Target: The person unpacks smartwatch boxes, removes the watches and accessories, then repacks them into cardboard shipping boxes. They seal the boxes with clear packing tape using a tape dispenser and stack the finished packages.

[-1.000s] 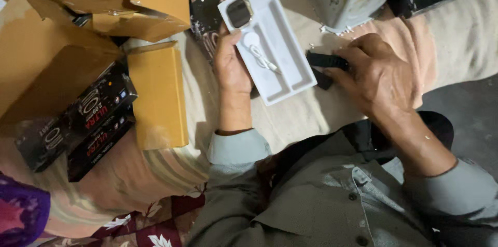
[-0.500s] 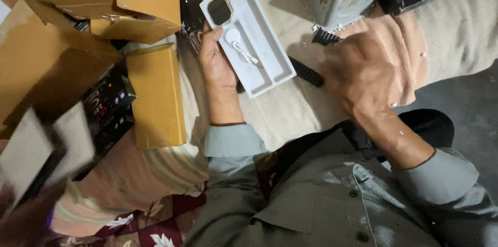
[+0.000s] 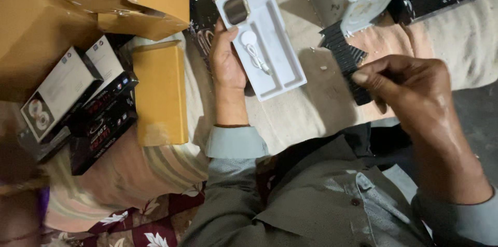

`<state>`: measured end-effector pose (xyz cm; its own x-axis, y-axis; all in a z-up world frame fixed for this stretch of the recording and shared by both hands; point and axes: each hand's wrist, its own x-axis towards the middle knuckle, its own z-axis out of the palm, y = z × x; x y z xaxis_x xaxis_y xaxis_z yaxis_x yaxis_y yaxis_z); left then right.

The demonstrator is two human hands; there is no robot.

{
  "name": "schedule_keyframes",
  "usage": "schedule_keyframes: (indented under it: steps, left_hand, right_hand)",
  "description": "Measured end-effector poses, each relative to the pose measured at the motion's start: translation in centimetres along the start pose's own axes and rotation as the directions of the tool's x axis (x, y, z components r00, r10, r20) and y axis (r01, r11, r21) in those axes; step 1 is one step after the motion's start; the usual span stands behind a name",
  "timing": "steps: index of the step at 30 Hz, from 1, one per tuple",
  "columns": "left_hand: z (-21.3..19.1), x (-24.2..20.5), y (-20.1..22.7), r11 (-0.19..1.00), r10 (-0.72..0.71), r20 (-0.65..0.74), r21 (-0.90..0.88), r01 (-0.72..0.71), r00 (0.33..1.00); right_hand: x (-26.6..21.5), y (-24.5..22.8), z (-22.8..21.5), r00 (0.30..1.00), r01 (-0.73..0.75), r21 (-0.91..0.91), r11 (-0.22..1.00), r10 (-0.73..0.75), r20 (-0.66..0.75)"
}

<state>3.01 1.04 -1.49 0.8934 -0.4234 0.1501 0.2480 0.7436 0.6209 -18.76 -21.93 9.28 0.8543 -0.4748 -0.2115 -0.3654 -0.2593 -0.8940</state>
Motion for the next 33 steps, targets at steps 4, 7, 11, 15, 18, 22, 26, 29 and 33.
schedule_keyframes:
  steps: [4,7,11,15,18,22,26,29,33]
  left_hand:
    - [0.7,-0.3,-0.2,0.998,0.029,0.009,0.050,-0.029,1.000]
    - [1.2,-0.4,0.0,0.999,0.022,-0.001,0.035,-0.022,1.000]
    - [1.1,-0.5,0.0,0.992,0.051,-0.001,0.113,-0.051,0.999]
    - [0.7,-0.7,-0.2,0.980,0.081,0.034,0.179,-0.086,0.996]
    - [0.7,-0.6,-0.2,0.983,0.071,0.034,0.169,-0.076,0.997]
    - [0.9,-0.6,0.0,0.994,0.036,0.002,0.104,-0.036,0.999]
    - [1.0,-0.1,-0.3,1.000,0.006,0.003,0.006,-0.006,1.000]
    - [0.8,-0.2,0.0,1.000,0.007,-0.009,0.021,-0.007,1.000]
    - [1.2,-0.3,0.2,0.999,-0.005,0.035,0.038,0.004,0.999]
  right_hand:
    - [1.8,-1.4,3.7,0.981,0.047,0.243,0.969,-0.090,0.171]
    - [4.0,-2.5,6.7,0.982,0.022,0.244,0.970,-0.066,0.176]
    - [5.7,-3.6,8.2,0.989,0.005,0.138,0.990,-0.026,0.146]
    - [5.7,-4.0,8.5,0.992,-0.004,0.142,0.990,-0.014,0.128]
    - [5.9,-3.8,8.8,0.994,0.029,0.045,0.999,-0.033,0.100]
    - [5.7,-2.1,8.7,0.981,0.195,-0.202,0.960,-0.195,0.021]
    - [3.5,0.8,5.7,0.914,0.301,-0.335,0.893,-0.370,-0.166]
    - [2.0,2.4,3.1,0.871,0.308,-0.333,0.891,-0.405,-0.278]
    - [1.4,3.2,1.6,0.839,0.279,-0.435,0.856,-0.437,-0.323]
